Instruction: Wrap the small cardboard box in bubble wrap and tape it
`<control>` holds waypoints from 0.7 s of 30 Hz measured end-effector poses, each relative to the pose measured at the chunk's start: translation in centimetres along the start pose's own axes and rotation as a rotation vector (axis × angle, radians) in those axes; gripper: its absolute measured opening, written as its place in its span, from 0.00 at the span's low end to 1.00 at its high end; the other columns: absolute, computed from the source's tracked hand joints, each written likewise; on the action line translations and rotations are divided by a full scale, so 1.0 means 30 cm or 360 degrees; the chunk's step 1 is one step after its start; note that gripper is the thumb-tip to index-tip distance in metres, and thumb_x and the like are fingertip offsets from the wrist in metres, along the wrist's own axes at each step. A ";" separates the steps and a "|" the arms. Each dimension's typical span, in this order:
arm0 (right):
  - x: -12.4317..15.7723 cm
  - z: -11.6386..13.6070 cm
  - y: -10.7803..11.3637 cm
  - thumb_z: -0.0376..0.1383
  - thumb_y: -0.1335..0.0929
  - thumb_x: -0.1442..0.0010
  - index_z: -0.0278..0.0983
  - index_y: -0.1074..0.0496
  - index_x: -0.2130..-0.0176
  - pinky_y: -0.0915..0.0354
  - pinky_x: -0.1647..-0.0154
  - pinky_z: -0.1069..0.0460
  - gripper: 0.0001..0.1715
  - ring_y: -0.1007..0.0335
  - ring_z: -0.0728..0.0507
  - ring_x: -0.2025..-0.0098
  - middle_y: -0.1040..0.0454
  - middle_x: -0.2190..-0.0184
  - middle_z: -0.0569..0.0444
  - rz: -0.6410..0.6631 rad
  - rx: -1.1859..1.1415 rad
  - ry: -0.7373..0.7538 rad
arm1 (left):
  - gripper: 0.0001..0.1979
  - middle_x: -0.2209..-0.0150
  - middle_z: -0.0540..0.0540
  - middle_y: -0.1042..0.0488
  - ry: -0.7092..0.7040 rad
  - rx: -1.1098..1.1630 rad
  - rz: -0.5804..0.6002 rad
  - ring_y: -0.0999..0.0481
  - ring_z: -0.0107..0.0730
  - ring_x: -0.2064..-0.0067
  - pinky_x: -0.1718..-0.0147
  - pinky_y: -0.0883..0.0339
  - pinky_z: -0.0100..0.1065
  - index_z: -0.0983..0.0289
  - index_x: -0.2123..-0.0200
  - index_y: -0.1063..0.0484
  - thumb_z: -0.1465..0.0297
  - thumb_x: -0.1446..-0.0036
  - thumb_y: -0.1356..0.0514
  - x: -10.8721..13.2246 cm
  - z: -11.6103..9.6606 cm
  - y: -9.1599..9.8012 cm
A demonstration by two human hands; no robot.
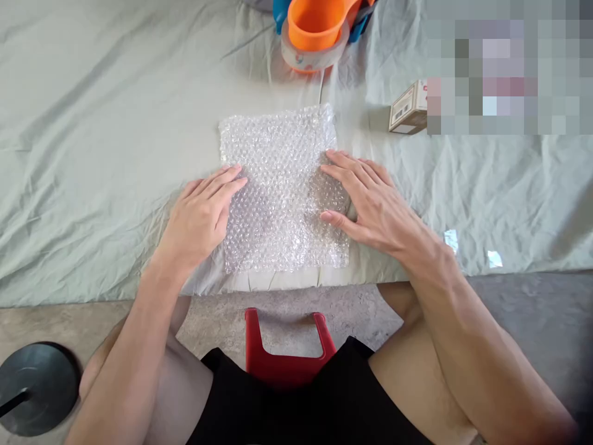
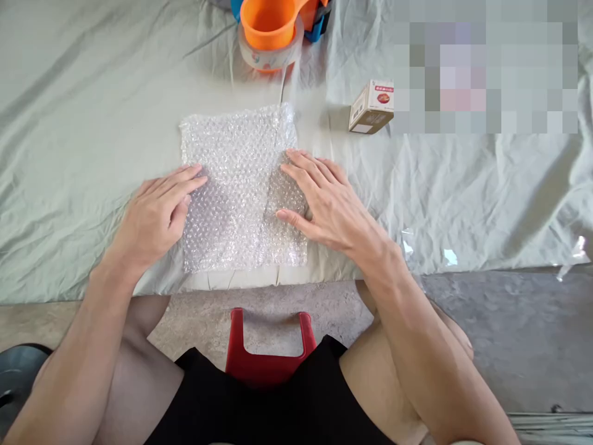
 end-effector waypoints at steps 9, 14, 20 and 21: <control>0.011 -0.029 0.000 0.59 0.37 0.19 0.50 0.51 0.13 0.50 0.14 0.19 0.47 0.50 0.24 0.12 0.47 0.13 0.47 0.0014 0.0000 0.0015 | 0.23 0.21 0.54 0.29 0.0081 -0.0041 -0.0051 0.31 0.48 0.19 0.22 0.32 0.59 0.52 0.28 0.26 0.65 0.19 0.47 0.009 0.045 0.028; 0.013 -0.013 0.008 0.60 0.37 0.19 0.50 0.50 0.13 0.50 0.13 0.22 0.47 0.49 0.26 0.12 0.47 0.13 0.46 0.0000 -0.0032 0.0007 | 0.23 0.20 0.53 0.30 0.0096 0.0003 -0.0065 0.33 0.49 0.18 0.22 0.32 0.61 0.50 0.28 0.26 0.65 0.19 0.48 0.018 0.045 0.019; 0.017 -0.059 0.101 0.64 0.37 0.21 0.57 0.39 0.17 0.42 0.15 0.25 0.42 0.47 0.29 0.12 0.45 0.13 0.53 -0.0607 -0.0608 -0.0029 | 0.23 0.20 0.53 0.30 0.0227 0.0292 -0.0382 0.32 0.42 0.18 0.20 0.32 0.53 0.54 0.27 0.32 0.53 0.14 0.50 0.012 0.051 0.069; 0.026 -0.092 0.127 0.66 0.36 0.22 0.60 0.34 0.20 0.38 0.17 0.26 0.41 0.43 0.28 0.14 0.41 0.14 0.56 -0.0776 -0.0783 -0.0036 | 0.25 0.20 0.51 0.31 0.0287 0.0368 -0.0528 0.32 0.41 0.19 0.22 0.29 0.51 0.54 0.25 0.36 0.51 0.14 0.52 0.020 0.090 0.090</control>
Point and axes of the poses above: each hand's wrist, its own x-axis away from the middle knuckle, its own y-axis out of the back of the hand, z = x × y, the point moved 6 cm from there along -x, towards the middle knuckle
